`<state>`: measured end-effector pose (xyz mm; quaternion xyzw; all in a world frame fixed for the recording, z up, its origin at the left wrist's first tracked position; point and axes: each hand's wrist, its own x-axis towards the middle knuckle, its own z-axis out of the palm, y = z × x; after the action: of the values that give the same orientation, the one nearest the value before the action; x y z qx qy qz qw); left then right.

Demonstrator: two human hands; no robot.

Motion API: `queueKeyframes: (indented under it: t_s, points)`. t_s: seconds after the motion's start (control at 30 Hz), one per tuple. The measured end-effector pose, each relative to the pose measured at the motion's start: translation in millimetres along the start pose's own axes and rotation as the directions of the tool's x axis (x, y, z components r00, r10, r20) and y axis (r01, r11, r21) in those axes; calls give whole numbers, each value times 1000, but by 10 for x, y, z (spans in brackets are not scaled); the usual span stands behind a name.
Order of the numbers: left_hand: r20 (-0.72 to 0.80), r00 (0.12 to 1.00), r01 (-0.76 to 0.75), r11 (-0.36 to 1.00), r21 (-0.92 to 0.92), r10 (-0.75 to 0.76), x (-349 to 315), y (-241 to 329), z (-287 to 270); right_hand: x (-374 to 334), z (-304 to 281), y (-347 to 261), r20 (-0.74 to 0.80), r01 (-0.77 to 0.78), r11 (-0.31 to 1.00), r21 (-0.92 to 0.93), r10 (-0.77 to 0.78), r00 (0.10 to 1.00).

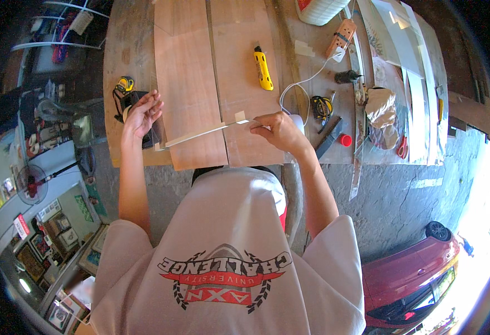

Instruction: The person aligns and joins two clear plastic strips on a workbench, then applies tape to secure them. They retrieve a metal triangle ruler and place it on the table, continuing to handle the plastic pieces and tape.

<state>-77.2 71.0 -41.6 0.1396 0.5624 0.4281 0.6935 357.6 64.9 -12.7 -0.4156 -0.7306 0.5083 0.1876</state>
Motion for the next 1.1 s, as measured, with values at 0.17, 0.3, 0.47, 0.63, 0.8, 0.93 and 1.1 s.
queueKeyframes:
  t_s: [0.17, 0.3, 0.47, 0.63, 0.8, 0.93, 1.1]
  points:
    - [49, 994, -94, 990, -104, 99, -162, 60, 17, 20, -114, -210, -38, 86, 991, -99, -90, 995]
    - [61, 980, -184, 979, -88, 189, -309, 129, 34, 73, -228, -312, 39, 146, 978, -151, -142, 989]
    - [119, 947, -292, 954, -71, 298, -547, 164, 62, 168, -339, -334, 119, 245, 951, -191, -225, 967]
    - [122, 926, -358, 934, -11, 357, -839, 141, 104, 270, -382, -297, 88, 353, 907, -229, -341, 936]
    - [84, 919, -389, 920, 44, 385, -1048, 134, 105, 454, -355, -294, 44, 458, 848, -267, -464, 885]
    - [76, 898, -437, 898, 47, 433, -1139, 114, 71, 553, -362, -381, 12, 503, 728, -466, -564, 826]
    - [70, 854, -520, 852, 63, 516, -1199, 26, 27, 699, -360, -481, -3, 423, 595, -684, -582, 813]
